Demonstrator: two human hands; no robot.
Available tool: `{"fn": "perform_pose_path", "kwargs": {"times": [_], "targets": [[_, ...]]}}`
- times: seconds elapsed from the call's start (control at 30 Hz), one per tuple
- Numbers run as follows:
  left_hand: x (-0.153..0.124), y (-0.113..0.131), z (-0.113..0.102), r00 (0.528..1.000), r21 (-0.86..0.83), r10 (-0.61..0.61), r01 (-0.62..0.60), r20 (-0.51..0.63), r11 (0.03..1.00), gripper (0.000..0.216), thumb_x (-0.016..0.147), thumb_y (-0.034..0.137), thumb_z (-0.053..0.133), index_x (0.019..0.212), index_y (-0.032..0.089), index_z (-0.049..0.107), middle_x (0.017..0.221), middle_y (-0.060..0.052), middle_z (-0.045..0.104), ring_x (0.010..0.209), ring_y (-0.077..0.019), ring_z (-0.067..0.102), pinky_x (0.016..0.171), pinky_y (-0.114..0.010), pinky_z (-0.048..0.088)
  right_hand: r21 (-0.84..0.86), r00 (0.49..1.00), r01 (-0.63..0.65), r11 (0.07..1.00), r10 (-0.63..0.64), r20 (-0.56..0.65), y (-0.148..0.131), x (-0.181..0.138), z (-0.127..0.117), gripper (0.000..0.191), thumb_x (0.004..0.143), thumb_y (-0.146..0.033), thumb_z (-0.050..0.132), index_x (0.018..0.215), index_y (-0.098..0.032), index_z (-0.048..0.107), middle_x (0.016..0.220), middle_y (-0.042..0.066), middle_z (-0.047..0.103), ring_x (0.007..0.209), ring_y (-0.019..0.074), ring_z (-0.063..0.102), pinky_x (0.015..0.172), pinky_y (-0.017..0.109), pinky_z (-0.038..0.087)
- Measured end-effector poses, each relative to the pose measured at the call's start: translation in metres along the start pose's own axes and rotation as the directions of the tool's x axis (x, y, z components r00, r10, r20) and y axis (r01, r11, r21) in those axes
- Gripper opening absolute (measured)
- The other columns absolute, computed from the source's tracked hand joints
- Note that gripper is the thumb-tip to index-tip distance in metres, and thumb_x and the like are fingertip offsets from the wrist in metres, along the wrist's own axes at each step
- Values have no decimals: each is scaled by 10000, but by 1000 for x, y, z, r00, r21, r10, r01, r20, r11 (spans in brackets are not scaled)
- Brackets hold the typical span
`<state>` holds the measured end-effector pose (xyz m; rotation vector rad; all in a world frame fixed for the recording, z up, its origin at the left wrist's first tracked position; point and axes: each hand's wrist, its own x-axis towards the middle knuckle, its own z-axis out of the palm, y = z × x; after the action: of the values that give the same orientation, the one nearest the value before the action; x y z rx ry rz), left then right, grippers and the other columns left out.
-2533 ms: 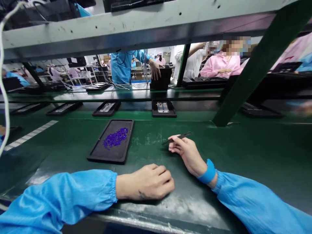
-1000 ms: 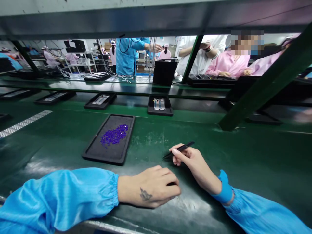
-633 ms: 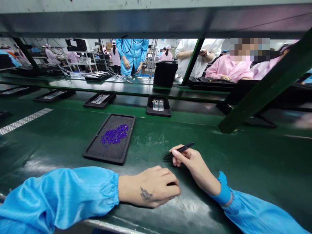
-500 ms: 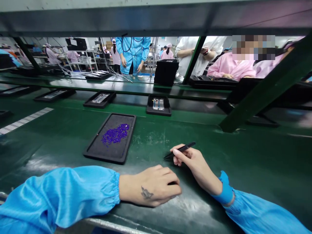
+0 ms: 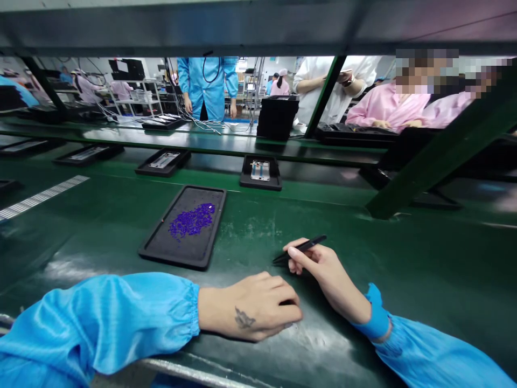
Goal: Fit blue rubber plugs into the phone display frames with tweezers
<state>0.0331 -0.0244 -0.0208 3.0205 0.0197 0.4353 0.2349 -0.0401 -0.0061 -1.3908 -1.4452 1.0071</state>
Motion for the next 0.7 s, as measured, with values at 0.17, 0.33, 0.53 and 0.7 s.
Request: {"fn": "perform_pose_path", "kwargs": {"times": [0.17, 0.33, 0.53, 0.7], "targets": [[0, 0, -1, 1000, 1, -3, 3, 3, 1000, 221, 1027, 256, 383, 1098, 164, 571, 1141, -40, 614, 996, -176, 502, 782, -324, 401, -10, 1000, -2, 1000, 2, 1, -1, -1, 0, 472, 842, -625, 654, 895, -156, 647, 666, 31, 605, 611, 151, 519, 614, 294, 441], [0, 0, 0, 1000, 14, 2, -2, -6, 1000, 211, 1024, 254, 394, 1099, 164, 570, 1138, -50, 612, 996, -175, 505, 772, -318, 398, -22, 1000, -5, 1000, 5, -2, -2, -2, 1, 477, 819, -636, 670, 880, -164, 636, 666, 29, 599, 607, 153, 516, 611, 298, 438], [0, -1, 1, 1000, 5, -3, 3, -4, 1000, 200, 1022, 258, 403, 1087, 163, 566, 1130, -38, 615, 996, -174, 501, 777, -324, 405, -27, 1000, 4, 1000, -4, -1, -1, -2, 1, 460, 833, -616, 663, 882, -159, 637, 662, 24, 594, 604, 149, 509, 611, 296, 437], [0, -1, -1, 1000, 4, 4, -4, -15, 1000, 160, 1021, 255, 414, 1046, 165, 545, 1108, -47, 616, 997, -170, 516, 774, -313, 398, -31, 1000, 8, 999, -8, -1, -1, -2, 1, 457, 857, -618, 635, 891, -162, 644, 669, 27, 600, 608, 151, 516, 614, 296, 445]]}}
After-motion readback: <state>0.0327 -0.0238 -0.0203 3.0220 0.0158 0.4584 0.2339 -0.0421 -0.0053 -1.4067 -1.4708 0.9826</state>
